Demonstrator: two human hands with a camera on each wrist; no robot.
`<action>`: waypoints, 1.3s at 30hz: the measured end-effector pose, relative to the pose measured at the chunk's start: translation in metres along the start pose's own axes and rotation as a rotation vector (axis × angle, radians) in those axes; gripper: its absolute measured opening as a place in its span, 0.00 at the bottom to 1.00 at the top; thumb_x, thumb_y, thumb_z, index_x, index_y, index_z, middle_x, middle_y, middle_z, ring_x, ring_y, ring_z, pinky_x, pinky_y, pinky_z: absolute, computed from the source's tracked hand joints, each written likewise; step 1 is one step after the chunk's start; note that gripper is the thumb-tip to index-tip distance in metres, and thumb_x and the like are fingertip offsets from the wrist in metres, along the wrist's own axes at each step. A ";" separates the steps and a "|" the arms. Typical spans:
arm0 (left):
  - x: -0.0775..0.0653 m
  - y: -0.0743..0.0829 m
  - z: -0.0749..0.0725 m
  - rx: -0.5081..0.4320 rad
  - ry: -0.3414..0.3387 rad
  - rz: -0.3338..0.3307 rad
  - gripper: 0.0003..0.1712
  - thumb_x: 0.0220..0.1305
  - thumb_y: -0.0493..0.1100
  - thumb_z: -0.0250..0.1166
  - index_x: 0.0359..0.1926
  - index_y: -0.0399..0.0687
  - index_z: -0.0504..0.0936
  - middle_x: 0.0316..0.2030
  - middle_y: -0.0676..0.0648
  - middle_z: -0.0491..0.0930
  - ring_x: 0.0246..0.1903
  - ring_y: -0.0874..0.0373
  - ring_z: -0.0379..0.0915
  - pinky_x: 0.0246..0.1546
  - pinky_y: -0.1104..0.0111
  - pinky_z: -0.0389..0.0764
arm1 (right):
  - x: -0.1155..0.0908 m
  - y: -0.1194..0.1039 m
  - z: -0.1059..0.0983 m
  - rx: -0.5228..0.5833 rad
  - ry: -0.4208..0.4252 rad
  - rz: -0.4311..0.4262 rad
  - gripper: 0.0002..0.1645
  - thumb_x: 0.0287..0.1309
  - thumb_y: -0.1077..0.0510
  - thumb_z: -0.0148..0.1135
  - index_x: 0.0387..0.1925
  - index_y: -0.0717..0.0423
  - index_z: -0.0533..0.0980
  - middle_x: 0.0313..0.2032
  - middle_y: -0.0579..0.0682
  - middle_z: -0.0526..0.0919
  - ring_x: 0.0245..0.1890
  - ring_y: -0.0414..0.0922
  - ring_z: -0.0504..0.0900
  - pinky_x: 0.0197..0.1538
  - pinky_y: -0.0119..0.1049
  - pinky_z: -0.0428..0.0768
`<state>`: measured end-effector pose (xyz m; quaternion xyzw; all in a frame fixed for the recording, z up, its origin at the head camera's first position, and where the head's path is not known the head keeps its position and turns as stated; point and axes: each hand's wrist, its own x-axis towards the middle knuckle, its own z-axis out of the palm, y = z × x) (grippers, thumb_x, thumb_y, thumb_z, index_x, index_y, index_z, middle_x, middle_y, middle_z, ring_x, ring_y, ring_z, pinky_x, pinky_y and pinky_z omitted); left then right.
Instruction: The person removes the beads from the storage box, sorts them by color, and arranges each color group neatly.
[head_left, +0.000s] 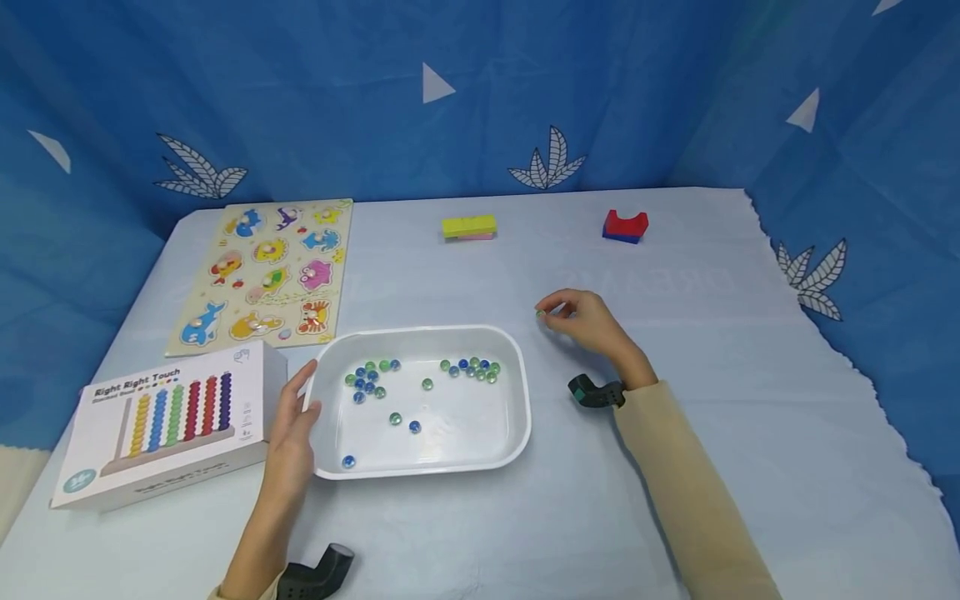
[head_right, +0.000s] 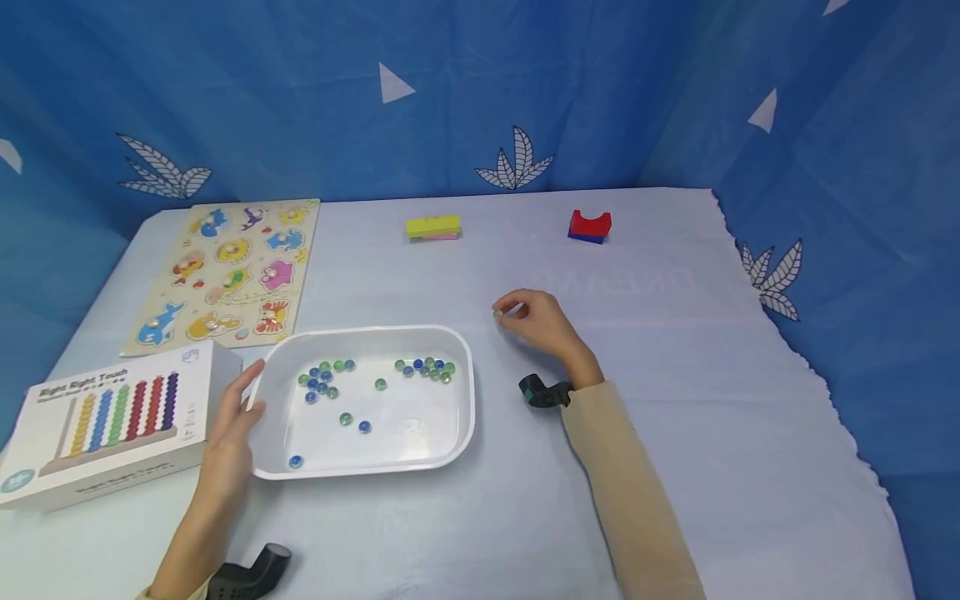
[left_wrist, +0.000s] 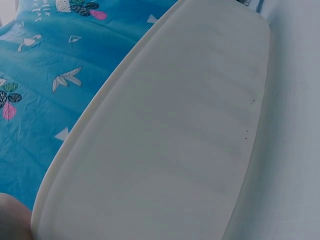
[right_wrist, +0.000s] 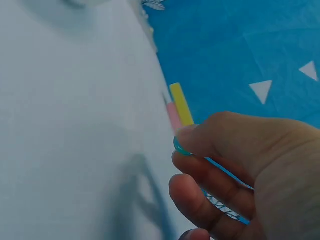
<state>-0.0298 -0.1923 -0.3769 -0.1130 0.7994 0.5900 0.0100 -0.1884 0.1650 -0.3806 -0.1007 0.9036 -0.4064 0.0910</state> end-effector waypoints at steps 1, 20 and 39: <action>0.000 0.000 0.000 0.002 -0.002 0.004 0.28 0.69 0.43 0.32 0.69 0.63 0.46 0.65 0.43 0.56 0.43 0.73 0.70 0.37 0.78 0.76 | 0.002 0.003 0.002 -0.006 -0.008 0.000 0.13 0.52 0.57 0.60 0.41 0.51 0.79 0.41 0.51 0.80 0.36 0.46 0.73 0.33 0.32 0.73; 0.000 -0.004 0.001 -0.001 0.021 0.036 0.27 0.69 0.43 0.32 0.69 0.62 0.48 0.68 0.47 0.51 0.47 0.72 0.67 0.40 0.83 0.73 | 0.005 0.012 0.016 -0.022 -0.030 -0.031 0.13 0.48 0.59 0.64 0.39 0.51 0.78 0.36 0.50 0.78 0.34 0.45 0.71 0.36 0.33 0.72; -0.001 0.000 0.003 0.012 0.052 0.013 0.27 0.69 0.43 0.31 0.68 0.64 0.49 0.68 0.49 0.51 0.48 0.71 0.67 0.41 0.84 0.71 | -0.031 -0.084 0.006 -0.028 -0.124 -0.335 0.18 0.52 0.56 0.62 0.47 0.51 0.76 0.43 0.48 0.80 0.39 0.41 0.76 0.43 0.37 0.77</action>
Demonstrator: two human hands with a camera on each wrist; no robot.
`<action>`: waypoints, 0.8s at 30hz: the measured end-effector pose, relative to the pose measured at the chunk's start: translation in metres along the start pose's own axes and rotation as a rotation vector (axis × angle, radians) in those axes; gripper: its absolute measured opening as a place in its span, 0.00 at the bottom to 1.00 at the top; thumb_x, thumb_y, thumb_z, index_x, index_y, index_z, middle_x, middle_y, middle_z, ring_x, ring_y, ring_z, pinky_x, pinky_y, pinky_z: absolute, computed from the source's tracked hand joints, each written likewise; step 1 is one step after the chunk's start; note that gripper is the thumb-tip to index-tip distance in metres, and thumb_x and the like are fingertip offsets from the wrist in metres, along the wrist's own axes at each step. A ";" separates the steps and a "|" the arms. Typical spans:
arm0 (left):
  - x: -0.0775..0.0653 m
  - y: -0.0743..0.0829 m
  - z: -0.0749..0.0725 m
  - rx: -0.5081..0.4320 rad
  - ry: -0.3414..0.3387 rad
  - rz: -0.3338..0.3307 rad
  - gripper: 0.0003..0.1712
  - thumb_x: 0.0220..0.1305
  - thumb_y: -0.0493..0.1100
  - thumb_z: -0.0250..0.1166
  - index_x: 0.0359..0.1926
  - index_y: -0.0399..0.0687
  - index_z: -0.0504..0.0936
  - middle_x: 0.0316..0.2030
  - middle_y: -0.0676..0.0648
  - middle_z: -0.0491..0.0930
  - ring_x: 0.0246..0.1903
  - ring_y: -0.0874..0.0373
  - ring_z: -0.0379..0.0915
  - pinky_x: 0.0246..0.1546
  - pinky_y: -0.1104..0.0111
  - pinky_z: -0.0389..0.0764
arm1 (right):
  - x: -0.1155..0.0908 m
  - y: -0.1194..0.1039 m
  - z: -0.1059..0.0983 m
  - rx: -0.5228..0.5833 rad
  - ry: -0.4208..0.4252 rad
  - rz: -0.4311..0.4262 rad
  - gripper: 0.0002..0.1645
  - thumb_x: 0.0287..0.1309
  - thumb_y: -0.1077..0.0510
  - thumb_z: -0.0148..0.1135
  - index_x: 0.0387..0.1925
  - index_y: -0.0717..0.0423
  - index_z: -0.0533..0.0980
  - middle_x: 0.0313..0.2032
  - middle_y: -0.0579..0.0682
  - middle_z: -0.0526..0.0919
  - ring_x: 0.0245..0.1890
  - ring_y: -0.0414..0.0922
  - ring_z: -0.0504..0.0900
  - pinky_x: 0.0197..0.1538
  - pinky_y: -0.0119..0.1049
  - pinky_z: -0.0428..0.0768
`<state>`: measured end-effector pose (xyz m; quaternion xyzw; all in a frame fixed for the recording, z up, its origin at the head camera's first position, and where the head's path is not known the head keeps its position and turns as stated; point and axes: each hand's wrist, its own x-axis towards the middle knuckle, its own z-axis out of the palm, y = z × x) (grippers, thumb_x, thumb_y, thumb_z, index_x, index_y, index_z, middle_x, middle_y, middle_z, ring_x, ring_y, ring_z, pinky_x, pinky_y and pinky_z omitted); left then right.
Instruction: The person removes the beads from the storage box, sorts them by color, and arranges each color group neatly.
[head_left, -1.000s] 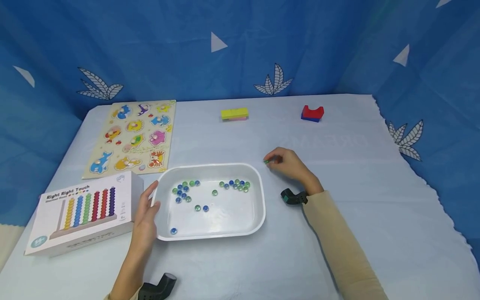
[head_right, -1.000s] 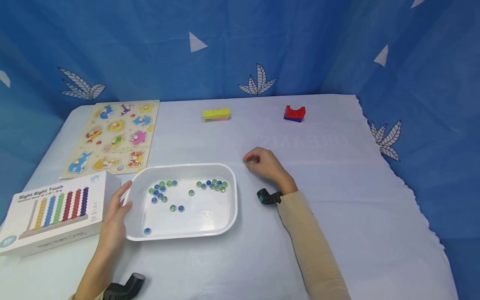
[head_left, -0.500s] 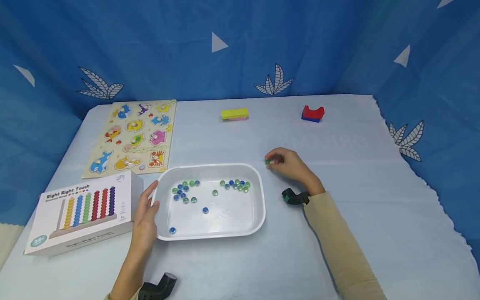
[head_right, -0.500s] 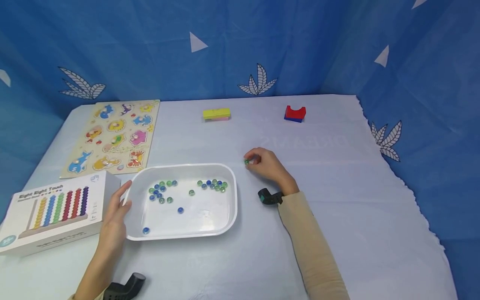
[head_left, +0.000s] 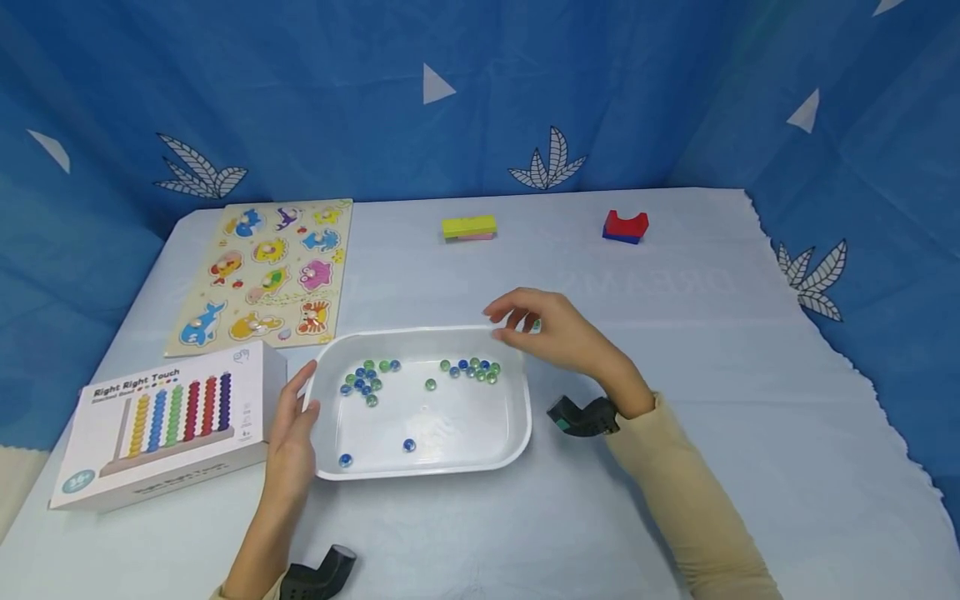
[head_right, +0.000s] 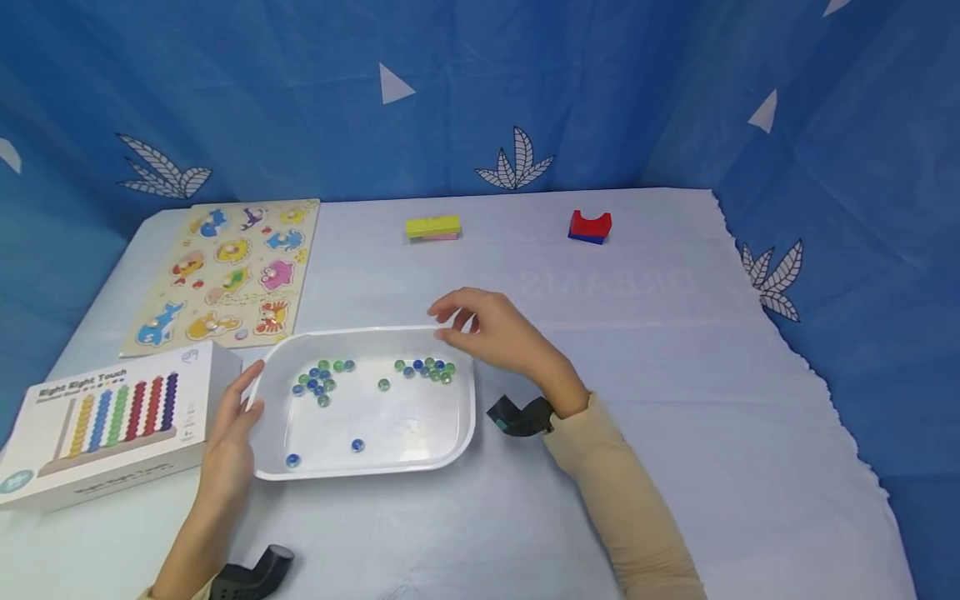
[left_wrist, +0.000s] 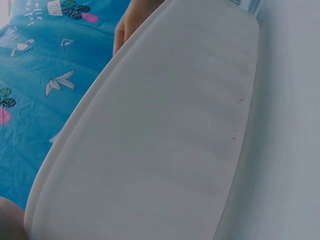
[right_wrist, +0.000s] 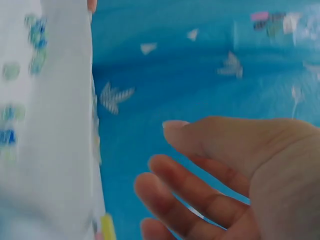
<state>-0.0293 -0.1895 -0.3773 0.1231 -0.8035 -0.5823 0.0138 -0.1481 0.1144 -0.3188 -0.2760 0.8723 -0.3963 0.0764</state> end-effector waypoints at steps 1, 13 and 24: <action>0.000 0.000 0.000 0.002 0.000 0.003 0.27 0.69 0.43 0.31 0.68 0.64 0.49 0.68 0.49 0.51 0.47 0.71 0.67 0.41 0.83 0.72 | 0.001 -0.009 0.003 -0.013 -0.036 -0.025 0.18 0.52 0.55 0.62 0.47 0.51 0.76 0.43 0.48 0.80 0.39 0.40 0.76 0.42 0.36 0.77; 0.000 -0.001 0.001 -0.004 -0.003 0.020 0.28 0.69 0.42 0.31 0.68 0.63 0.49 0.68 0.50 0.50 0.48 0.70 0.65 0.41 0.85 0.71 | 0.030 -0.046 0.066 -0.298 -0.379 -0.016 0.21 0.52 0.52 0.62 0.49 0.50 0.76 0.41 0.46 0.81 0.33 0.38 0.76 0.38 0.27 0.74; 0.000 -0.003 0.001 -0.007 -0.005 0.024 0.27 0.69 0.42 0.31 0.68 0.62 0.49 0.66 0.47 0.55 0.45 0.70 0.69 0.39 0.81 0.74 | 0.041 -0.032 0.091 -0.386 -0.382 0.039 0.20 0.47 0.60 0.64 0.45 0.51 0.78 0.33 0.46 0.79 0.32 0.39 0.72 0.39 0.27 0.71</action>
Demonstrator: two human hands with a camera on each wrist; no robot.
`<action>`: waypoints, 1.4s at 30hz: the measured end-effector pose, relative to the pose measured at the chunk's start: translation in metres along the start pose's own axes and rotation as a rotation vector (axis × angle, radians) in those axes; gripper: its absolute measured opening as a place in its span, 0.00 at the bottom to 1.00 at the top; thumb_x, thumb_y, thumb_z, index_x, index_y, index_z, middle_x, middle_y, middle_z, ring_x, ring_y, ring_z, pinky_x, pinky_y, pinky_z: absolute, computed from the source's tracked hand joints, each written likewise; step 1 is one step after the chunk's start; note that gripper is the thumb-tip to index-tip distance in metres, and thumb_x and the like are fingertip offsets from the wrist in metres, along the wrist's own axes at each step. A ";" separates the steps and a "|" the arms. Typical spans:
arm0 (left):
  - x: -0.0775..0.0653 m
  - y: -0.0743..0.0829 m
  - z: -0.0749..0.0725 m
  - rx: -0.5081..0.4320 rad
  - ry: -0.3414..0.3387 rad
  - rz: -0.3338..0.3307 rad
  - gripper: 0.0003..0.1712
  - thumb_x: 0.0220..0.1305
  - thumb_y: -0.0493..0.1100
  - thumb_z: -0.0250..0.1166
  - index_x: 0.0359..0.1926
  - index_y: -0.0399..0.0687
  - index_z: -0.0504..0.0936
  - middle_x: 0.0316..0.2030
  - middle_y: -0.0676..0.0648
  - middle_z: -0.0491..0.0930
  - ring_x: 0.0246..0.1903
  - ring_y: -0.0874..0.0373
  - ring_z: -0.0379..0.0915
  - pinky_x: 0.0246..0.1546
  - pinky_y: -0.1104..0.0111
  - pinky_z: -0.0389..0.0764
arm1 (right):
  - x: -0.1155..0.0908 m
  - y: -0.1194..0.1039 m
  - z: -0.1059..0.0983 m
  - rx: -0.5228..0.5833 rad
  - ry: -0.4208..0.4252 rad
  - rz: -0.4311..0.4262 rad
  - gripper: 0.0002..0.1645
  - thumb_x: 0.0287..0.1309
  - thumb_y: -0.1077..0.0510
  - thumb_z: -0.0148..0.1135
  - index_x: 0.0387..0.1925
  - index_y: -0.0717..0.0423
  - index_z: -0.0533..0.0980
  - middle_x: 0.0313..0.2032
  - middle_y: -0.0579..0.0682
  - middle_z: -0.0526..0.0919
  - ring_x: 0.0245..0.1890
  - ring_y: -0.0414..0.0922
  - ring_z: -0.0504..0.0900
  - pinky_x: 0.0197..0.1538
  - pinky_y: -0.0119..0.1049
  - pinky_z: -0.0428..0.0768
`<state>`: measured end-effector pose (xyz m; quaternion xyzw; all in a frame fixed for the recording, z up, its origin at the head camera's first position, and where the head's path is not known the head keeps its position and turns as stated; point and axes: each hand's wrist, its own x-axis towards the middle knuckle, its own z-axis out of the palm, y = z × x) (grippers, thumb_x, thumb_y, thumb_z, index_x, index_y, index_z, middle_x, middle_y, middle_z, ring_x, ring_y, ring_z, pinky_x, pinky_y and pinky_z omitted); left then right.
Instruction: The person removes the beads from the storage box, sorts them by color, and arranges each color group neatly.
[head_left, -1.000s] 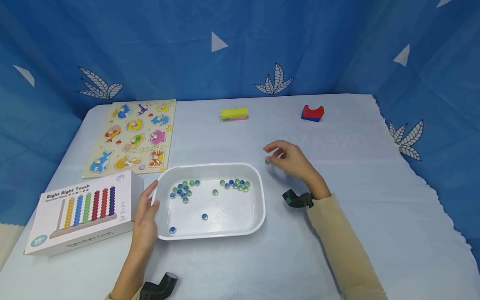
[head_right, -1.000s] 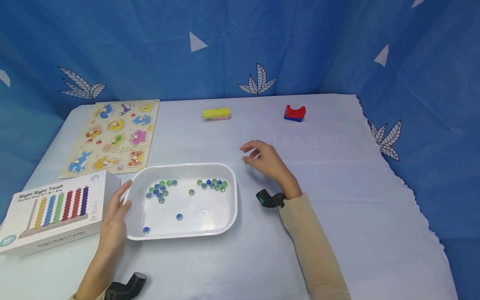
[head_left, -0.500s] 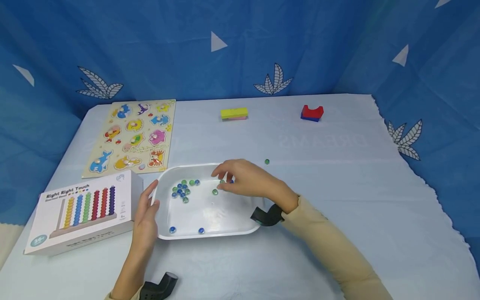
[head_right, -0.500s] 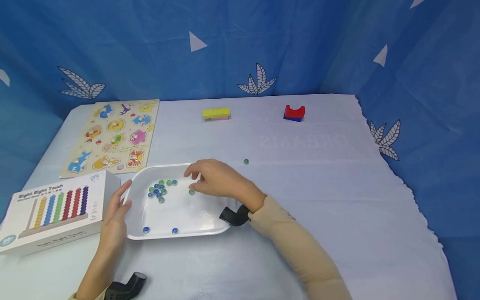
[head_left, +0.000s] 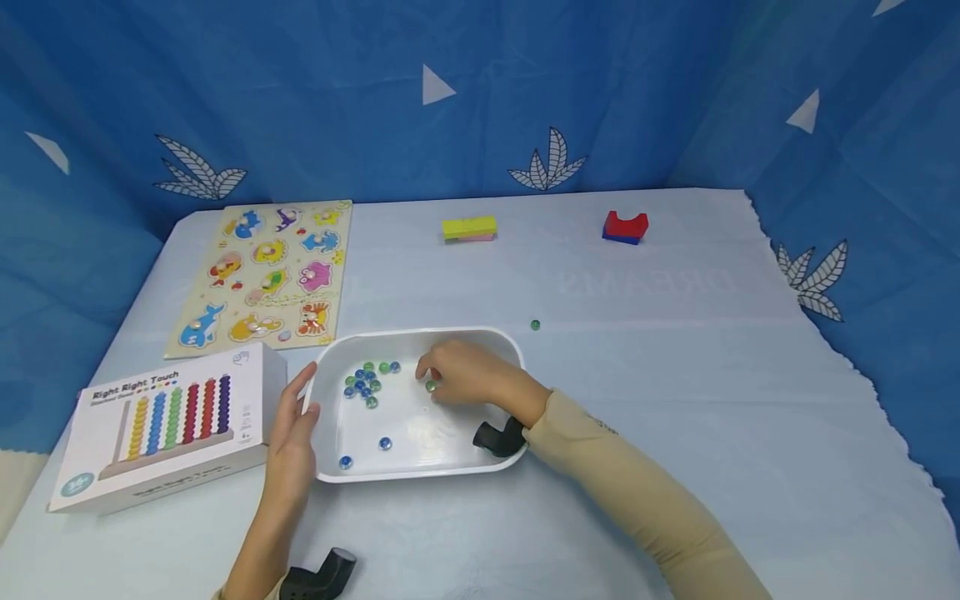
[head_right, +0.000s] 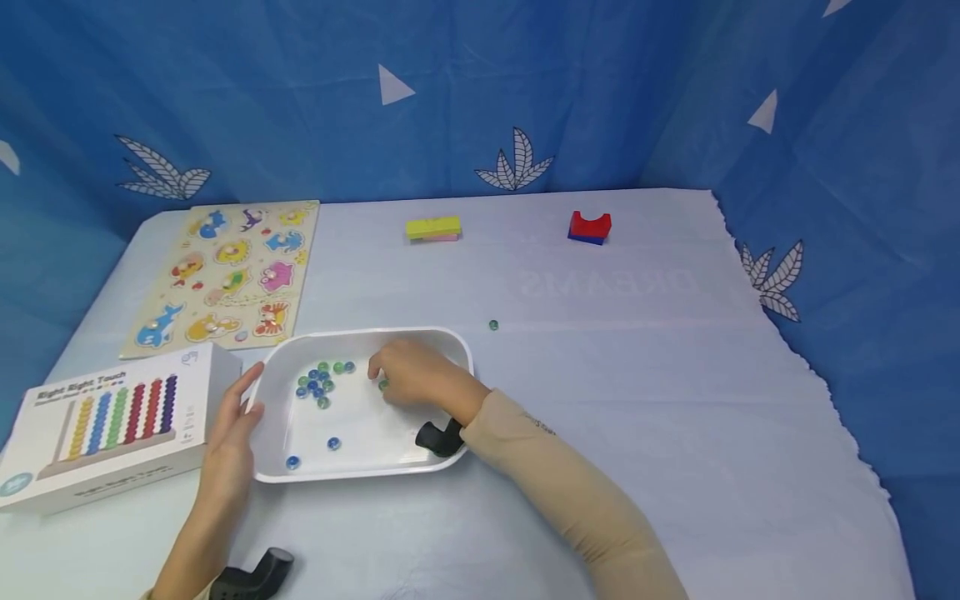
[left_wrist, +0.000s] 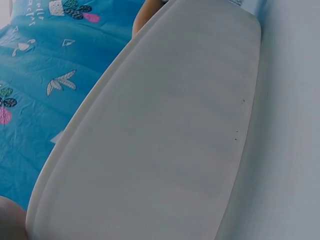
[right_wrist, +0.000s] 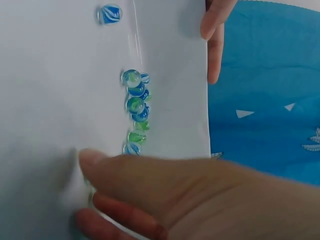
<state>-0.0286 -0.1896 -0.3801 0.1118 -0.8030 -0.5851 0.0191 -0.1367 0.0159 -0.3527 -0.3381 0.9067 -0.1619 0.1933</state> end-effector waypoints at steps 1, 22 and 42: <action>0.000 0.000 0.000 0.000 0.002 0.002 0.27 0.69 0.42 0.31 0.68 0.63 0.49 0.65 0.46 0.57 0.44 0.70 0.70 0.39 0.80 0.75 | 0.000 0.001 0.001 0.002 0.007 -0.005 0.19 0.46 0.60 0.64 0.44 0.51 0.79 0.32 0.46 0.79 0.31 0.39 0.71 0.38 0.27 0.71; 0.001 -0.001 0.001 -0.002 -0.002 0.015 0.27 0.69 0.42 0.32 0.68 0.61 0.49 0.64 0.44 0.59 0.42 0.71 0.72 0.37 0.79 0.76 | -0.030 0.019 -0.035 0.223 0.123 -0.100 0.11 0.52 0.56 0.61 0.40 0.49 0.80 0.36 0.41 0.80 0.32 0.37 0.74 0.34 0.26 0.74; 0.000 0.001 0.000 0.019 0.004 -0.006 0.27 0.69 0.42 0.32 0.68 0.63 0.49 0.66 0.47 0.56 0.48 0.73 0.66 0.43 0.86 0.70 | -0.096 0.153 -0.048 0.444 0.309 0.279 0.16 0.52 0.53 0.62 0.44 0.52 0.78 0.38 0.50 0.81 0.35 0.46 0.72 0.30 0.32 0.72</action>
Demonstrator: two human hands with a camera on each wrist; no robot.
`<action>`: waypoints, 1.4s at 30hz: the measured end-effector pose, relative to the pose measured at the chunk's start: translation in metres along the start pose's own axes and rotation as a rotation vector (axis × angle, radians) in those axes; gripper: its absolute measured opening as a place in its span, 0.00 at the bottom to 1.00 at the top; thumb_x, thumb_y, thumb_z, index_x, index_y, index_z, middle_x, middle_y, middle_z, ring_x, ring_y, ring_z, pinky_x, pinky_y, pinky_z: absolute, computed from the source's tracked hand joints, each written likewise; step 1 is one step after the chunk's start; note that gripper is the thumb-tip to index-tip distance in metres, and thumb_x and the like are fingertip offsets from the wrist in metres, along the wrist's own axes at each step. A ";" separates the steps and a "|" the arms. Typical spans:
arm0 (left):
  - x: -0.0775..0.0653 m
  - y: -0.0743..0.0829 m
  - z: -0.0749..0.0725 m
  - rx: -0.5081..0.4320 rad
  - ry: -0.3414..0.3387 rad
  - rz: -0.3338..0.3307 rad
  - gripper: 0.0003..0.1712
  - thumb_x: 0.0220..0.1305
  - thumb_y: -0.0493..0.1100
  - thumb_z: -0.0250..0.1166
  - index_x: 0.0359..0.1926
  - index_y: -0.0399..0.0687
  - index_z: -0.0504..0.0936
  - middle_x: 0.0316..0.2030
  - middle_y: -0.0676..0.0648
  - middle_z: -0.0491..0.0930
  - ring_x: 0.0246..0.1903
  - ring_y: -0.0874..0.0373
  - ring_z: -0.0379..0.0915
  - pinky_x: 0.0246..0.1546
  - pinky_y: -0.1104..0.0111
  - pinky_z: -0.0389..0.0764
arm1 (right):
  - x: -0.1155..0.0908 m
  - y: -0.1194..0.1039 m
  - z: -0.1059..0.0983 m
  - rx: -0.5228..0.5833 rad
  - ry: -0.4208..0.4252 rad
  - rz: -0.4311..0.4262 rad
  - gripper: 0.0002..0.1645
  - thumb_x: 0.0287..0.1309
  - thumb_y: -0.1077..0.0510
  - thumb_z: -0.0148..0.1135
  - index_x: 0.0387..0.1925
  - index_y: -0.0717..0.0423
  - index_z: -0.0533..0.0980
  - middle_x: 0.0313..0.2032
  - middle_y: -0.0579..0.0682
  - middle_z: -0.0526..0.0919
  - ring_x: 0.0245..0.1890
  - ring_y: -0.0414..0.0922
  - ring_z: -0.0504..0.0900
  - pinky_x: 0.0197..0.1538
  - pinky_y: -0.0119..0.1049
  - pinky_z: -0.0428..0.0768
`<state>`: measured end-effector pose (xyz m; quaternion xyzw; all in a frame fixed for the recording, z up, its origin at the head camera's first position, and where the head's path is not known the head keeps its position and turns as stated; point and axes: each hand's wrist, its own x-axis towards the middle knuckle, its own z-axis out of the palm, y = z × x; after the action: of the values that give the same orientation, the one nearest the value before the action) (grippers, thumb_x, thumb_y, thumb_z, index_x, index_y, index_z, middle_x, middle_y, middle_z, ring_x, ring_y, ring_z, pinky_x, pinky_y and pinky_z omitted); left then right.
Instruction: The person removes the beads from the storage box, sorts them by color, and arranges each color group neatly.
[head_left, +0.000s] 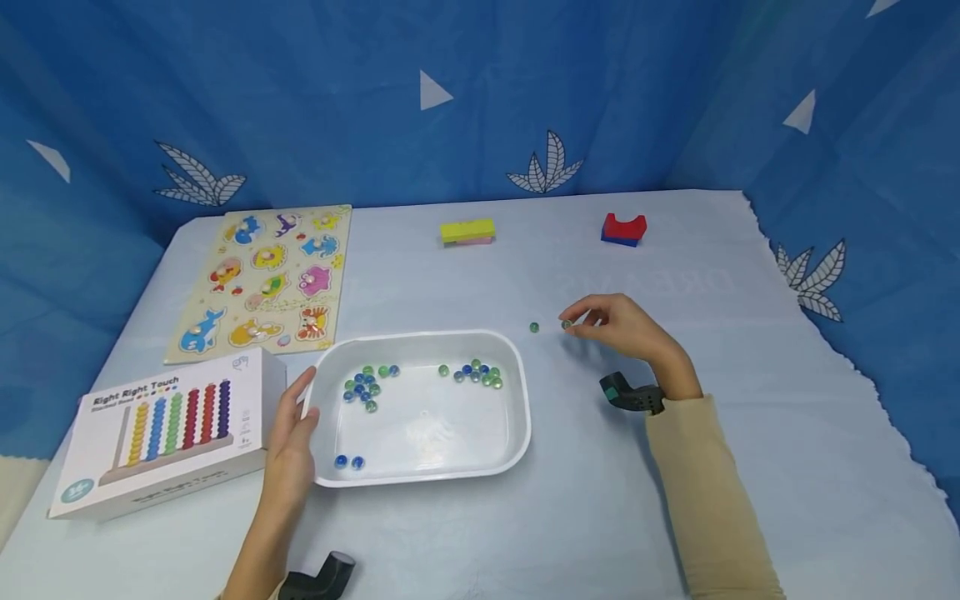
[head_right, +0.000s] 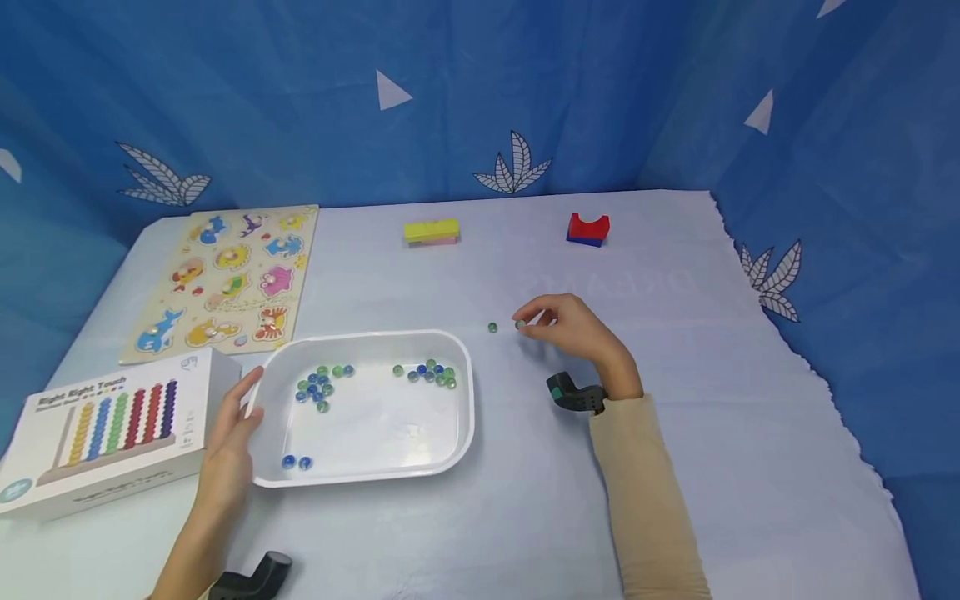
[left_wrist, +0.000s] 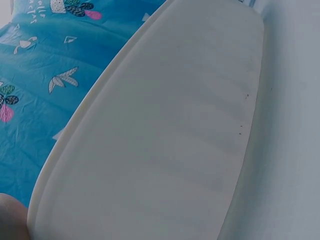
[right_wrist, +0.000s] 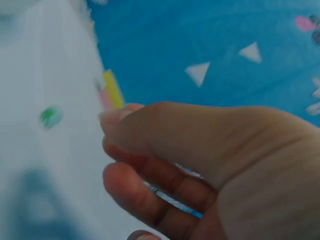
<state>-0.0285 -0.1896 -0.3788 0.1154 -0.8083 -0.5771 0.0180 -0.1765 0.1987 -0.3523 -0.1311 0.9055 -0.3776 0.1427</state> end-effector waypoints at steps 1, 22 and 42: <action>0.000 0.000 0.000 0.001 0.000 -0.001 0.27 0.69 0.43 0.32 0.68 0.63 0.49 0.66 0.47 0.56 0.48 0.73 0.66 0.43 0.86 0.69 | 0.003 0.007 0.002 0.010 -0.008 0.021 0.16 0.52 0.52 0.62 0.44 0.51 0.78 0.38 0.51 0.80 0.34 0.46 0.72 0.31 0.32 0.72; -0.001 -0.002 -0.001 0.001 -0.015 0.015 0.27 0.69 0.42 0.32 0.68 0.63 0.48 0.66 0.45 0.56 0.43 0.77 0.69 0.39 0.84 0.73 | 0.024 0.029 0.032 -0.018 0.099 -0.002 0.12 0.51 0.58 0.62 0.40 0.51 0.79 0.36 0.50 0.76 0.34 0.45 0.69 0.36 0.33 0.71; -0.001 -0.001 -0.001 0.019 -0.014 0.015 0.27 0.69 0.42 0.32 0.69 0.62 0.48 0.66 0.45 0.55 0.44 0.77 0.69 0.39 0.82 0.74 | 0.015 0.013 0.024 -0.037 0.114 -0.003 0.19 0.49 0.55 0.64 0.46 0.49 0.76 0.44 0.49 0.78 0.39 0.45 0.74 0.42 0.36 0.75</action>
<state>-0.0276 -0.1906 -0.3795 0.1053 -0.8147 -0.5700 0.0154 -0.1835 0.1869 -0.3807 -0.1131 0.9188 -0.3679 0.0879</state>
